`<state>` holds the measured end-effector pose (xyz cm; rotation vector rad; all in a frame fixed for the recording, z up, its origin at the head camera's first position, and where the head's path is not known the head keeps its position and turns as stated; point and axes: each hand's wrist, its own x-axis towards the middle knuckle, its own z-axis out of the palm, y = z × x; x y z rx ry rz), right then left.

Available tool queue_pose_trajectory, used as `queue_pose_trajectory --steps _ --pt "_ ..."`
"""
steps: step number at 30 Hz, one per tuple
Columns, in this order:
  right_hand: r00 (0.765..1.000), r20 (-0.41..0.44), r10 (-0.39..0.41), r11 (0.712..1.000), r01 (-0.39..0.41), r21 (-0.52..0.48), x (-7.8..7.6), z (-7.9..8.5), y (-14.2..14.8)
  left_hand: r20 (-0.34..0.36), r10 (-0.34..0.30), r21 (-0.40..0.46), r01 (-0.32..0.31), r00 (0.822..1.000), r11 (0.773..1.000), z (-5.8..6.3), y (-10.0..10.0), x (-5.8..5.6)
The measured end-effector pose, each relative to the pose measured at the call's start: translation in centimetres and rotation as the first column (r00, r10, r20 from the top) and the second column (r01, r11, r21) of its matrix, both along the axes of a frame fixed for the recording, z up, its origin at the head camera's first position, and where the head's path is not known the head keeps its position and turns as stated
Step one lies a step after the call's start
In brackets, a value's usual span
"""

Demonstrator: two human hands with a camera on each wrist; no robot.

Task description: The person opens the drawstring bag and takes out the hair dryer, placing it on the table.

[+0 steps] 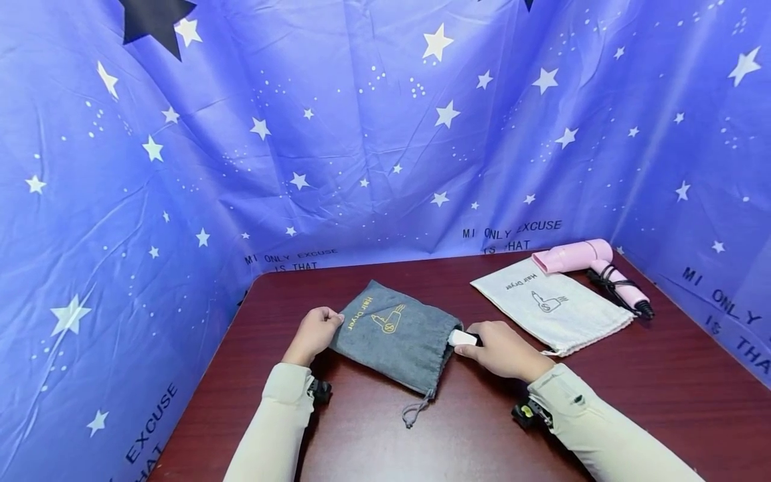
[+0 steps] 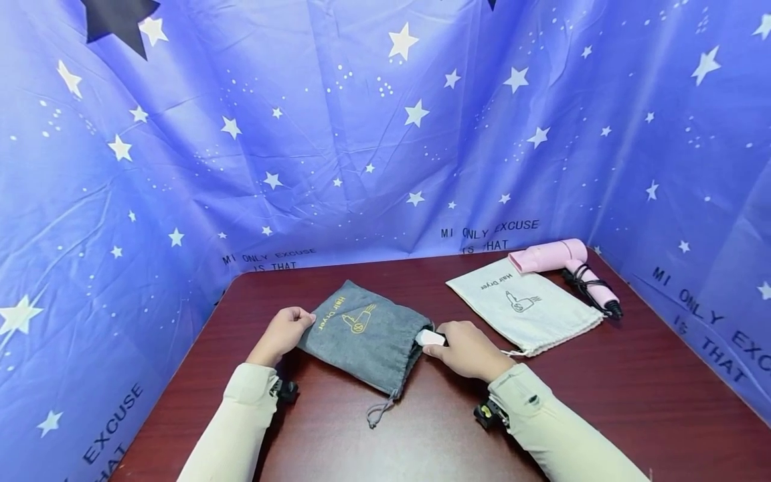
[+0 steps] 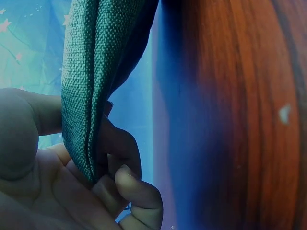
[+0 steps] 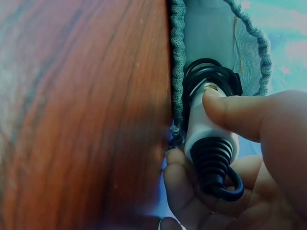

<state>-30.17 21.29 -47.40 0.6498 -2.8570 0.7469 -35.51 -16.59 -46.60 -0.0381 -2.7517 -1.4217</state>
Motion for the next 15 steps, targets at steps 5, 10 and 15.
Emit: queue_pose_trajectory --steps 5,10,15 --pt "1.000 -0.010 -0.006 1.000 0.006 -0.006 -0.03 0.06 0.09 -0.003 0.005 0.007 -0.005 1.000 1.000 -0.03 0.04 -0.06" --pt "1.000 0.006 -0.006 1.000 0.006 -0.019 0.02 0.27 0.08 -0.010 0.022 0.010 -0.022 1.000 1.000 -0.08 -0.18 -0.11" --pt "1.000 0.026 -0.008 1.000 0.008 -0.024 -0.08 0.30 0.14 -0.004 0.027 0.009 -0.027 1.000 1.000 -0.08 -0.47 -0.19"
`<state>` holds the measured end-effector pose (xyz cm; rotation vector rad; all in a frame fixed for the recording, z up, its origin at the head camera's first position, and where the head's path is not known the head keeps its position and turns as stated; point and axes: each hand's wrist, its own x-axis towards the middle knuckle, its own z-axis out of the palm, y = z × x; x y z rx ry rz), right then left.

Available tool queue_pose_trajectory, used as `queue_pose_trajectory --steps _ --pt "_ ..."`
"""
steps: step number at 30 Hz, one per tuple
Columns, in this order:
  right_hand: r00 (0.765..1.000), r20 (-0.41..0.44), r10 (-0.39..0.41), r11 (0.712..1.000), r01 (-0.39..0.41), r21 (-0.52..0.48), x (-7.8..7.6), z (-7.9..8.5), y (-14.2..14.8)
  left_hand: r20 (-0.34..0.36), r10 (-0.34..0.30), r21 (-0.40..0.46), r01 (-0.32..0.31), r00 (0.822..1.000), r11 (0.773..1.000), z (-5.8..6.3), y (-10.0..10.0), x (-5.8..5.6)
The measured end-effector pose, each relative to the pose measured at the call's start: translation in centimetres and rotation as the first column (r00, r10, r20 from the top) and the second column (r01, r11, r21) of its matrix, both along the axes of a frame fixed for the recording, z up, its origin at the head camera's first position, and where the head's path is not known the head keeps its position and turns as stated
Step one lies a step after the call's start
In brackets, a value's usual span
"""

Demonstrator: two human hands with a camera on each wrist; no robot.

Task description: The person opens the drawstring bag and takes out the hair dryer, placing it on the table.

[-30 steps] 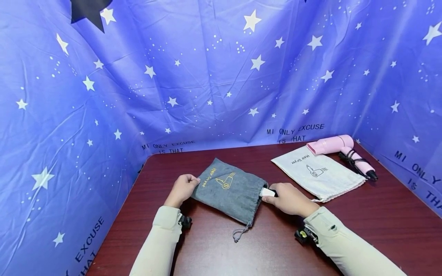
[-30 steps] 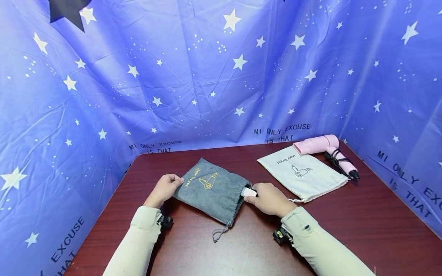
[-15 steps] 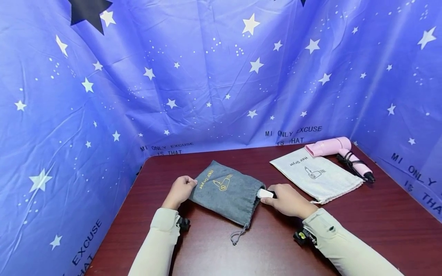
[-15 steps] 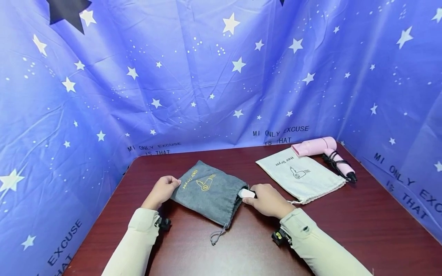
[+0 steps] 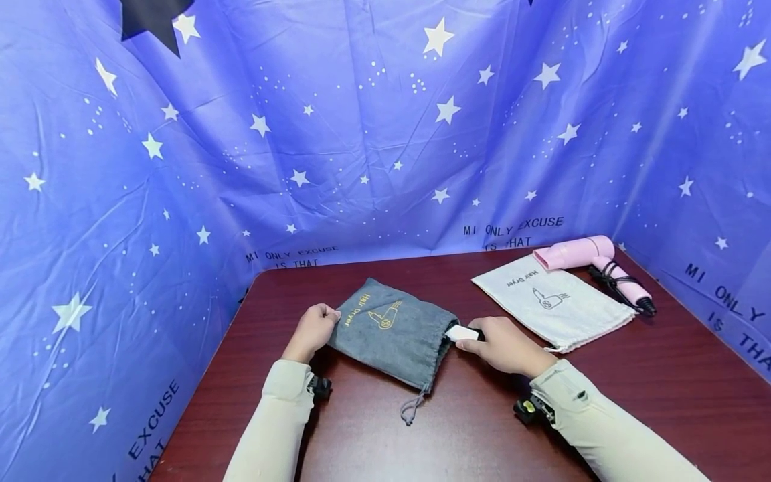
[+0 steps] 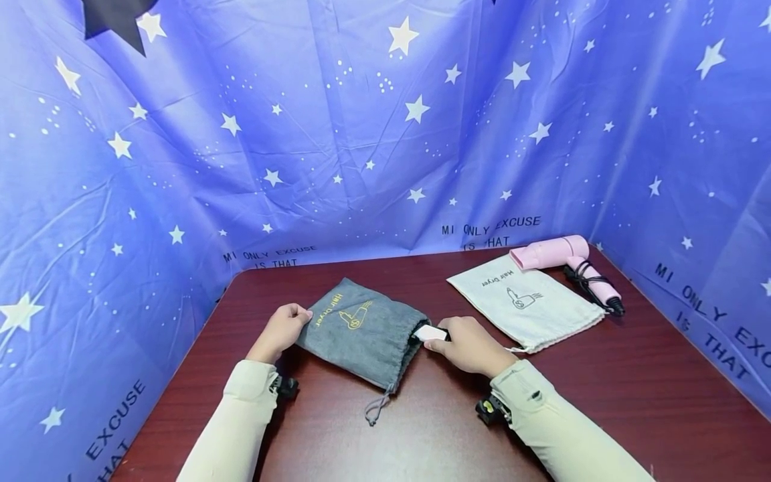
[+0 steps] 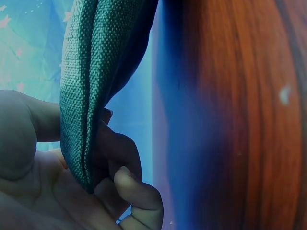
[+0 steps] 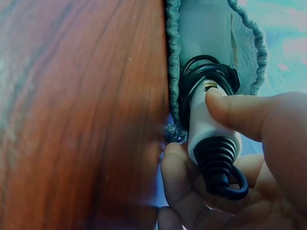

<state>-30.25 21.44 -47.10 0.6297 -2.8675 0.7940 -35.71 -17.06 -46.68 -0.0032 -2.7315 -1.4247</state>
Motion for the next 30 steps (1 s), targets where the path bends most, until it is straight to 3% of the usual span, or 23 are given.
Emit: queue_pose_trajectory --steps 19,30 --pt "0.991 0.132 -0.024 1.000 0.026 -0.011 -0.1 0.6 0.4 0.028 0.023 0.004 -0.023 0.999 1.000 -0.1 -0.6 -0.1" --pt "0.989 0.145 -0.024 1.000 0.023 0.011 0.1 1.1 0.6 0.032 0.024 0.005 -0.024 0.999 1.000 -0.4 -1.0 -0.2"
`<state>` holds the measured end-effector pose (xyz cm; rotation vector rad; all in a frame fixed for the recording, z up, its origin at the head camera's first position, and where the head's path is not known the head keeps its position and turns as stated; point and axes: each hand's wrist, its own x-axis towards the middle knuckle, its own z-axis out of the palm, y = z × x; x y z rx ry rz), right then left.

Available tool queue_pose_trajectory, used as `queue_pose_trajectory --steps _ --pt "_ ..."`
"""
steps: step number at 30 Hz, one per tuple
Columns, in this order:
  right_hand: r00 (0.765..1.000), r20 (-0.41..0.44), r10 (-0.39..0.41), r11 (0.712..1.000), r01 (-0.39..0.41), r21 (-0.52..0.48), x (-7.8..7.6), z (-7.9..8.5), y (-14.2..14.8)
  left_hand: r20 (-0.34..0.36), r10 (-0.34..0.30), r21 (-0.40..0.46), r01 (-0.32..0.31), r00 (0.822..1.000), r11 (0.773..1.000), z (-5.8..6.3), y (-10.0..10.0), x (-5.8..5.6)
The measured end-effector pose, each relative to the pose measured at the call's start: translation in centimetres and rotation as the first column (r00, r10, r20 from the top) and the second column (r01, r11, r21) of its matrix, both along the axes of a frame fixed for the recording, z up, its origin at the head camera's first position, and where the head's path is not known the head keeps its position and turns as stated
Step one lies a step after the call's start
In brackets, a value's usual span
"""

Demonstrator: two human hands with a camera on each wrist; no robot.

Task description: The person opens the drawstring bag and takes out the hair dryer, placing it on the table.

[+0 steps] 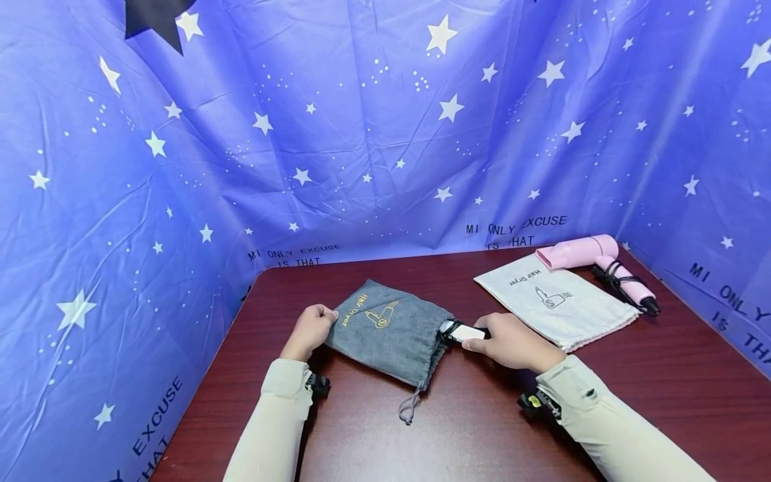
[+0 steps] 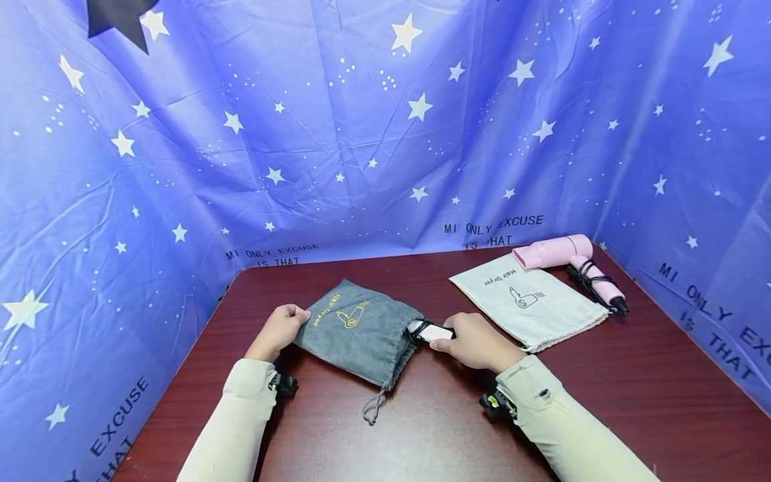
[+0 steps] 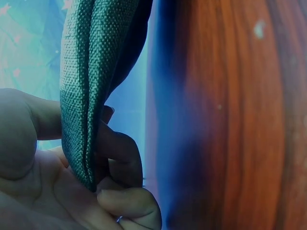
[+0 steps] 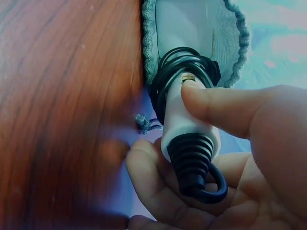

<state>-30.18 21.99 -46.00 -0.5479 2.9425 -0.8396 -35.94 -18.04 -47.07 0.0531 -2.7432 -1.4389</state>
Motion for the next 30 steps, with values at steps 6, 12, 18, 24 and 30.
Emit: queue_pose_trajectory --steps 6,12,18,24,30 --pt "1.000 0.006 0.009 1.000 -0.009 0.011 0.0 0.2 0.2 0.002 -0.003 0.001 0.003 1.000 1.000 -0.1 -0.3 -0.2" --pt "0.999 0.030 0.033 0.999 -0.033 -0.007 0.0 0.5 0.4 0.013 0.001 0.013 -0.001 1.000 1.000 -0.1 -0.5 -0.2" --pt "0.998 0.040 0.056 0.998 -0.055 -0.031 -0.1 0.6 0.8 0.020 0.001 0.011 -0.002 1.000 1.000 0.0 -0.5 -0.1" --pt "0.998 0.029 0.059 0.998 -0.058 -0.021 -0.1 0.6 0.9 0.028 0.007 0.005 -0.007 1.000 1.000 0.0 -0.5 -0.2" --pt "0.997 0.033 0.063 0.998 -0.062 -0.019 -0.1 0.4 1.1 0.029 0.015 0.001 -0.015 0.999 1.000 -0.2 -0.8 -0.3"
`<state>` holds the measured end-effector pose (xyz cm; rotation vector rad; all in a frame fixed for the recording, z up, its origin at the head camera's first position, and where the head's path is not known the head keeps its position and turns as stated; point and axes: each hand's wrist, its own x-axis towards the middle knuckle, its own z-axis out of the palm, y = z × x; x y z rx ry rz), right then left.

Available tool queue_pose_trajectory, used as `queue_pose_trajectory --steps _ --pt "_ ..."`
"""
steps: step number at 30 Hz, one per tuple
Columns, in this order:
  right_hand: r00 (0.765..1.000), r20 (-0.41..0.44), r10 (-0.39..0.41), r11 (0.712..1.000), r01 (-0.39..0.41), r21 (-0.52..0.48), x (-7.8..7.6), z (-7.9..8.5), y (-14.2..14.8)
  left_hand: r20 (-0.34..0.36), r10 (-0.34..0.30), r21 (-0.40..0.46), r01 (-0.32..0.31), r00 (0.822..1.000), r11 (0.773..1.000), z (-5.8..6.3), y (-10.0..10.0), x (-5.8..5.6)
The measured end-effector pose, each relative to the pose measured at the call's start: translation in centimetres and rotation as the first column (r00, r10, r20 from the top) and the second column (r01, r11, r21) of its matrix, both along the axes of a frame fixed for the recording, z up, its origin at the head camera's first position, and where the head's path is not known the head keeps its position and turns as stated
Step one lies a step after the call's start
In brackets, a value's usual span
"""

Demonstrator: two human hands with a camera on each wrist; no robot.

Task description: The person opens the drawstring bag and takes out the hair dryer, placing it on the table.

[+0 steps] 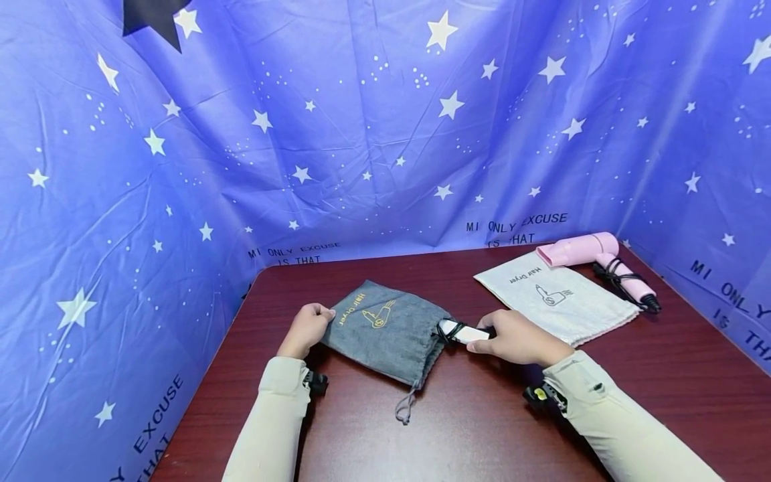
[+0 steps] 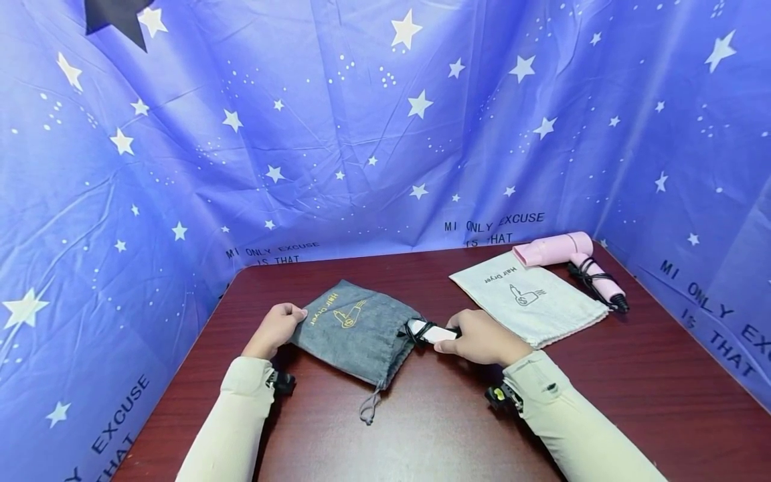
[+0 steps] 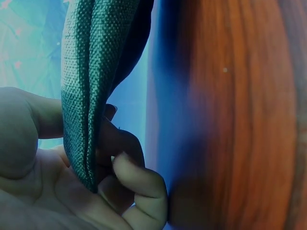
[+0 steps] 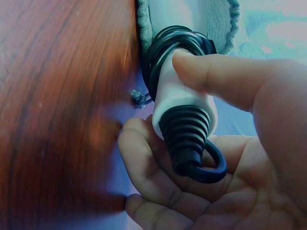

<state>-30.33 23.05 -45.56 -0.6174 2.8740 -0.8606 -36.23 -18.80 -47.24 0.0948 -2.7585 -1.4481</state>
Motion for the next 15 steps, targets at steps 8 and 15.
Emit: queue_pose_trajectory --steps 8,15 --pt "1.000 0.020 0.021 1.000 -0.021 0.000 0.11 0.10 0.16 0.012 0.006 0.013 -0.006 1.000 1.000 0.10 -0.29 -0.04" --pt "0.999 0.006 0.035 0.999 -0.035 0.026 -0.09 0.35 0.31 0.025 0.018 0.016 -0.018 1.000 1.000 0.10 -0.63 0.12"
